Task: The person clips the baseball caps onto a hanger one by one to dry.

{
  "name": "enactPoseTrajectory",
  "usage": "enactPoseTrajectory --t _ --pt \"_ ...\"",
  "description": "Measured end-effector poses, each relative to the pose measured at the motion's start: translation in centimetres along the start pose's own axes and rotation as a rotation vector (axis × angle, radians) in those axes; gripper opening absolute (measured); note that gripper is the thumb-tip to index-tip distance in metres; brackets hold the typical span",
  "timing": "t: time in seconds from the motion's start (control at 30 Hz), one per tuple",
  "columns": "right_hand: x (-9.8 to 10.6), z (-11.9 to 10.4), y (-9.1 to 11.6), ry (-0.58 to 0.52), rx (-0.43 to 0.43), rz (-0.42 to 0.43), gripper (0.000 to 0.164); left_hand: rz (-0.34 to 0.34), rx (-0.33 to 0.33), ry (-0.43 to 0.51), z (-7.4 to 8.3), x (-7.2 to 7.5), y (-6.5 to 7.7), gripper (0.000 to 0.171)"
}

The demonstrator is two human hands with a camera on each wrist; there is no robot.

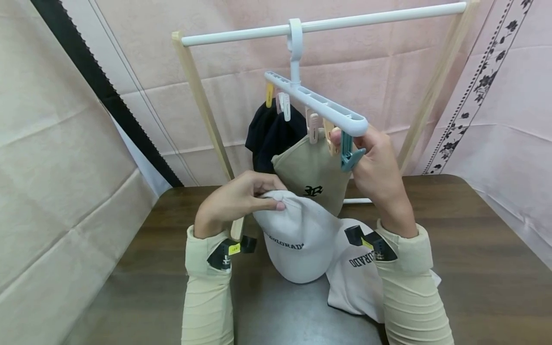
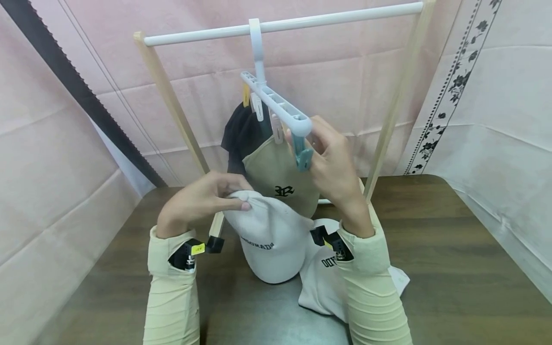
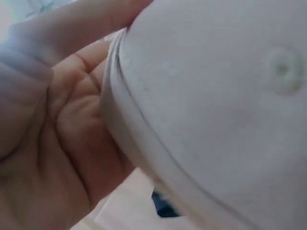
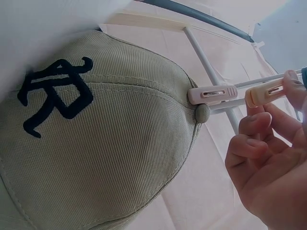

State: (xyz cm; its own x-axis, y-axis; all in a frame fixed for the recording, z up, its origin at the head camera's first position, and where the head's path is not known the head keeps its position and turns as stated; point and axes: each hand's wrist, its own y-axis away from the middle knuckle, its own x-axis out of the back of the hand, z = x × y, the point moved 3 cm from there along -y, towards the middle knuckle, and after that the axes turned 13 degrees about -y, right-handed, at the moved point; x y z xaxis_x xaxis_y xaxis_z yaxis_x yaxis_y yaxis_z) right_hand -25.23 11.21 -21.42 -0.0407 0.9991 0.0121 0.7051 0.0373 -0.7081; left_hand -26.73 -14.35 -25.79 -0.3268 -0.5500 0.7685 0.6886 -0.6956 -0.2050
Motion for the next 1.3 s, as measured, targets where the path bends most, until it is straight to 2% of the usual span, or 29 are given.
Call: enactPoseTrajectory --t 0.1,0.23,0.33,0.47,0.6,0.9,1.0,1.13,1.2,1.3 --pt "0.0 0.0 0.0 -0.003 -0.001 0.000 0.018 0.025 -0.046 -0.032 0.3 -0.3 -0.7 0.013" --pt "0.0 0.0 -0.1 -0.016 0.004 -0.005 0.017 0.064 -0.038 -0.059 0.2 -0.5 -1.1 0.018" --pt "-0.1 0.0 -0.1 -0.020 0.007 -0.010 0.018 0.059 -0.021 -0.080 0.2 -0.4 -0.9 0.023" --pt "-0.2 0.0 -0.1 -0.016 0.005 -0.015 0.018 0.032 -0.033 -0.104 0.8 -0.4 -0.6 0.026" --pt "-0.2 0.0 0.0 -0.011 0.002 -0.015 0.018 0.044 -0.048 -0.096 1.5 -0.5 -0.7 0.026" --pt "-0.1 0.0 0.0 -0.013 0.003 -0.018 0.019 0.235 -0.030 -0.130 2.3 -0.4 -1.1 0.029" --pt "-0.1 0.1 0.0 -0.018 0.004 -0.020 0.019 0.266 -0.025 -0.139 2.6 -0.5 -1.3 0.028" --pt "-0.2 0.1 -0.1 -0.015 0.012 -0.023 0.018 0.300 0.037 -0.148 2.9 -0.8 -1.7 0.018" --pt "-0.3 0.1 -0.1 -0.016 0.016 -0.025 0.019 0.321 0.063 -0.133 2.9 -0.9 -1.8 0.015" --pt "-0.3 0.2 -0.1 -0.020 0.024 -0.021 0.018 0.353 0.070 -0.087 3.0 -1.2 -2.1 0.015"
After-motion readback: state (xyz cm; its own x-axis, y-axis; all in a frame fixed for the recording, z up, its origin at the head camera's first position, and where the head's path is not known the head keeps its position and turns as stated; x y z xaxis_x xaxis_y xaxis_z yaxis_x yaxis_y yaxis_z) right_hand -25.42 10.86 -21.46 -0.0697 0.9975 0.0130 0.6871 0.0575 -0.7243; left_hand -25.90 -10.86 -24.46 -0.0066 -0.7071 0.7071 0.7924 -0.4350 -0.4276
